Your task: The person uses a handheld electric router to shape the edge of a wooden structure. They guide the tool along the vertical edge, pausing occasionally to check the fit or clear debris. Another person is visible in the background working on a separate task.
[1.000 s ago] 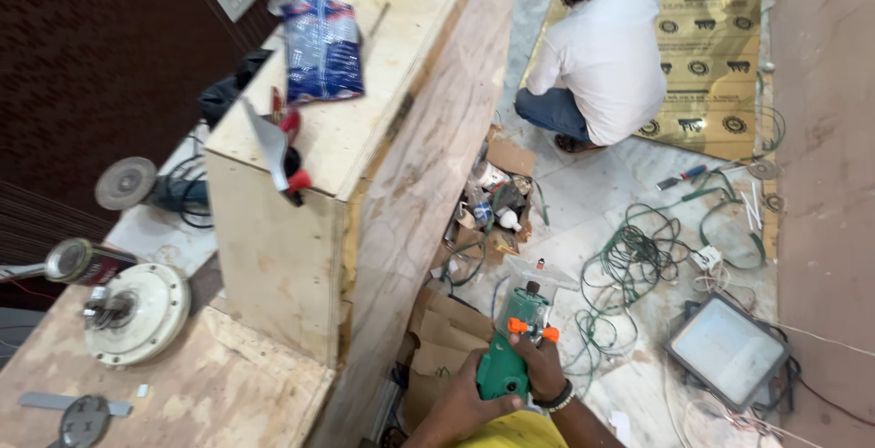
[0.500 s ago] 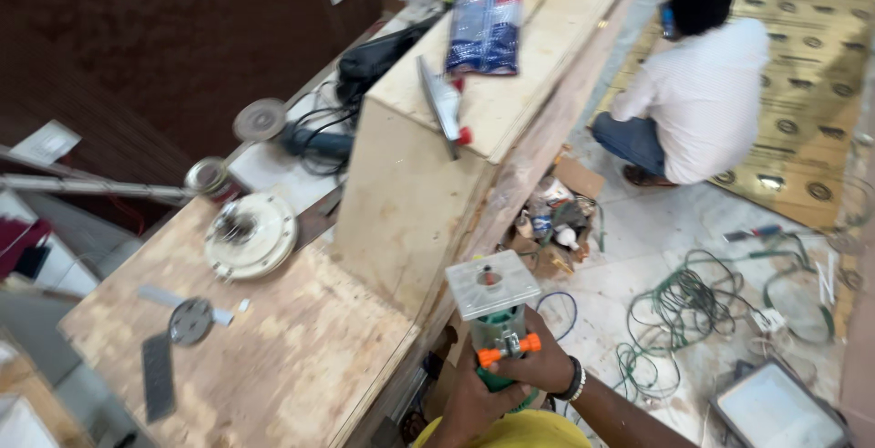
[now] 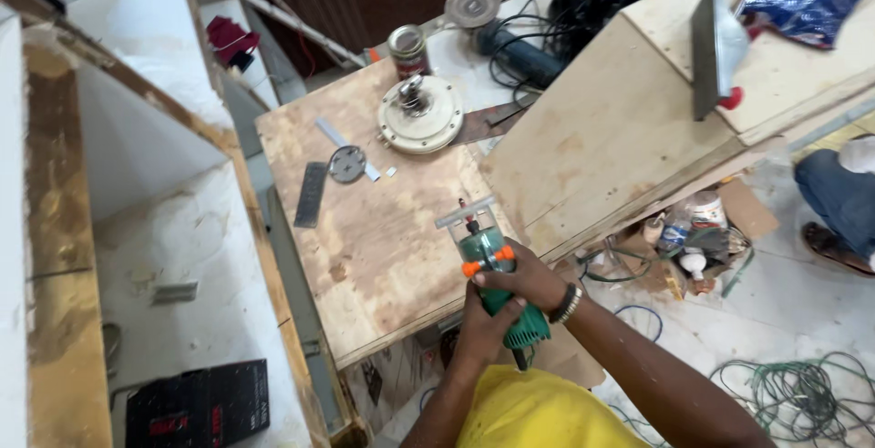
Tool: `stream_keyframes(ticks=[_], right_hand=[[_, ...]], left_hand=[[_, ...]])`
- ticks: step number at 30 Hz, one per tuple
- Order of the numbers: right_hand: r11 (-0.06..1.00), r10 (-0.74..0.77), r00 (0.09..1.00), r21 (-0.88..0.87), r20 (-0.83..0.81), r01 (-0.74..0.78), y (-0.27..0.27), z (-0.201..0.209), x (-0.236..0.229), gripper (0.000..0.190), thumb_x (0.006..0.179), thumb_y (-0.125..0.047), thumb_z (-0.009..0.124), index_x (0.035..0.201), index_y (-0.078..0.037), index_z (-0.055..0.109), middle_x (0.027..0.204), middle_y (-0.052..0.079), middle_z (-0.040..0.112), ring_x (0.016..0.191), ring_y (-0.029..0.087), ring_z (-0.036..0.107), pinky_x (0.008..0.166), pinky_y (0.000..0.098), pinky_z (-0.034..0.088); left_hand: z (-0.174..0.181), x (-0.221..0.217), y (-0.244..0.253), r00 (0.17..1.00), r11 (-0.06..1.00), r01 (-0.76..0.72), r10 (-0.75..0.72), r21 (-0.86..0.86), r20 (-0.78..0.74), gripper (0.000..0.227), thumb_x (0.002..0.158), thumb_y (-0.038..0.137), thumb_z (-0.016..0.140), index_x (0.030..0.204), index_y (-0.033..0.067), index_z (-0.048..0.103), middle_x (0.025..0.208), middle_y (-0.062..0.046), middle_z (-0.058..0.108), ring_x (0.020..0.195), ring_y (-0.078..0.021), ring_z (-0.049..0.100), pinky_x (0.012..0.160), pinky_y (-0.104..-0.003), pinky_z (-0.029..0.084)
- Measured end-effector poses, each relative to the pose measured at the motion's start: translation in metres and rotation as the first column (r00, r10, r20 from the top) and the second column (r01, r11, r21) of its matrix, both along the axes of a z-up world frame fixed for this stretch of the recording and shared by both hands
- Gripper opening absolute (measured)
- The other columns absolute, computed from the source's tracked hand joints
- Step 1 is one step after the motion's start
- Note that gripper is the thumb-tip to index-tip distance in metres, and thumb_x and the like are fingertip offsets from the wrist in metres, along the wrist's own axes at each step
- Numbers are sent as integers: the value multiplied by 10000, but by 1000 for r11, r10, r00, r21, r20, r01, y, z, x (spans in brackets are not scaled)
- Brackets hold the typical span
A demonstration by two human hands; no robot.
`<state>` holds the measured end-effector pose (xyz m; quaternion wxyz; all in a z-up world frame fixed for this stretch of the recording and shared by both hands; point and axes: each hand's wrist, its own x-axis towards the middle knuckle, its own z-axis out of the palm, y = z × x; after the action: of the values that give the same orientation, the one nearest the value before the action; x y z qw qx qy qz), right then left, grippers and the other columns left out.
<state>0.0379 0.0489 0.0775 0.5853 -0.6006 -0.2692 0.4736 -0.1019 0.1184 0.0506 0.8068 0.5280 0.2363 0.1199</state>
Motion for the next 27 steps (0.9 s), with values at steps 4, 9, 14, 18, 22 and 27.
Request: stream_keyframes(ticks=[4,9,14,18,22,27], right_hand=[[997,62,992,-49,-108,-67,29,-37,2,554,878,-304,757,1338,-44,593,1189,70,710,1065,148,664,924,316,554],[1000,1,946,-5,-325,-3,39,-58,3,573,915,-294,682,1411,-43,541,1269,81,666,1124,180,647,968,354,540],[992,-77,939,72,-336,107,41,-79,2,749,930,-326,678,1536,-5,378,1409,131,581,1248,193,588,1065,353,482],[984,-171,976,35,-133,177,49,-105,-3,1002,918,-367,738,1600,45,131,1545,114,417,1373,161,479,1118,317,414],[976,-215,977,-49,-10,214,58,-115,-7,1120,839,-399,764,1590,90,93,1363,148,540,1122,177,581,967,309,495],[965,-225,972,-120,63,231,64,-103,-13,1091,837,-398,751,1624,51,144,1073,152,598,928,165,572,824,292,524]], left_hand=[[-15,1,22,997,997,-82,82,-2,7,613,853,95,758,1372,3,445,1228,-125,643,1097,-227,692,884,-348,615],[-16,11,48,999,997,-50,49,66,11,611,785,31,787,1307,8,471,1164,-124,670,1027,-222,722,825,-363,646],[-34,31,78,997,954,36,-16,298,-69,512,772,81,802,1233,-50,621,1063,-157,739,930,-236,752,768,-357,637],[-41,45,94,941,887,28,132,460,-312,635,674,190,847,1194,-28,556,1004,-157,741,877,-238,756,722,-371,618],[-27,53,100,905,792,60,213,607,-368,660,629,268,910,1104,-43,573,928,-187,720,822,-297,735,699,-421,597],[-14,57,104,957,678,33,190,734,-219,454,665,253,854,974,-29,676,814,-163,742,738,-289,756,681,-426,607]])
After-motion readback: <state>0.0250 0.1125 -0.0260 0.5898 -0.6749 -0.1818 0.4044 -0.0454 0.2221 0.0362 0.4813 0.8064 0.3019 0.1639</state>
